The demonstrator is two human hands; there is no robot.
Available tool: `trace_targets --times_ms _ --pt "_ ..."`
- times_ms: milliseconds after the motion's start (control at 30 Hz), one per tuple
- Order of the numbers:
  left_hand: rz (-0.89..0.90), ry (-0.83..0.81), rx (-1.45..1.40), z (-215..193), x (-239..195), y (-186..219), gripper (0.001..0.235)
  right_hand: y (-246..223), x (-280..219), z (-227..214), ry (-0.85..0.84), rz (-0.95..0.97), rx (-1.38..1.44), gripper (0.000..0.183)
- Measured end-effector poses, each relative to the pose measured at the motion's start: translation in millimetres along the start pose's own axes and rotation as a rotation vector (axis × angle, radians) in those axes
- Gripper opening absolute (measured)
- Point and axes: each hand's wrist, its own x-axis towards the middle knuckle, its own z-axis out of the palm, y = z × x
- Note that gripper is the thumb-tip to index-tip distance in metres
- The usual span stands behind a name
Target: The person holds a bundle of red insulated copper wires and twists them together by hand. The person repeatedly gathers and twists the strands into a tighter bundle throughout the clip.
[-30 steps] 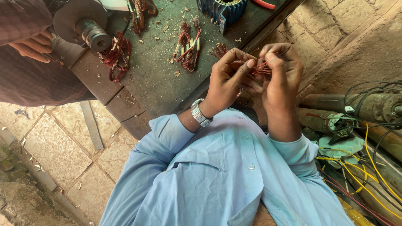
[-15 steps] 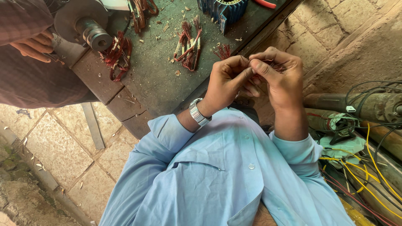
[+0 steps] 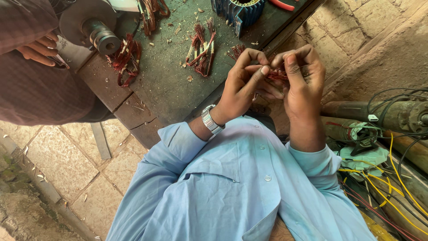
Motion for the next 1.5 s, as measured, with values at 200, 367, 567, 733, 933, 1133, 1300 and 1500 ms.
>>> trace_targets --times_ms 200,367,567,733,933,1133,1300,1500 --pt "0.016 0.055 0.046 5 -1 0 0.016 1 -1 2 0.020 0.040 0.027 0.010" --pt "0.046 0.060 0.096 9 -1 4 0.017 1 -2 0 0.007 0.029 0.002 0.013" --pt "0.034 0.106 0.135 11 -1 4 0.017 4 -2 2 0.083 0.036 0.014 0.008" --pt "0.044 0.103 0.070 10 1 0 0.016 6 -2 2 0.110 0.039 0.014 0.008" --pt "0.019 0.094 -0.017 5 2 -1 0.019 5 -2 6 0.003 -0.061 0.086 0.007" --pt "0.025 0.099 -0.003 4 1 -1 0.019 2 -3 9 -0.026 -0.103 0.029 0.015" --pt "0.021 0.070 0.032 5 1 0 0.017 1 -3 4 0.025 0.016 0.029 0.015" --pt "0.001 0.070 0.034 5 2 1 0.016 8 -4 -3 0.040 0.029 0.015 0.010"
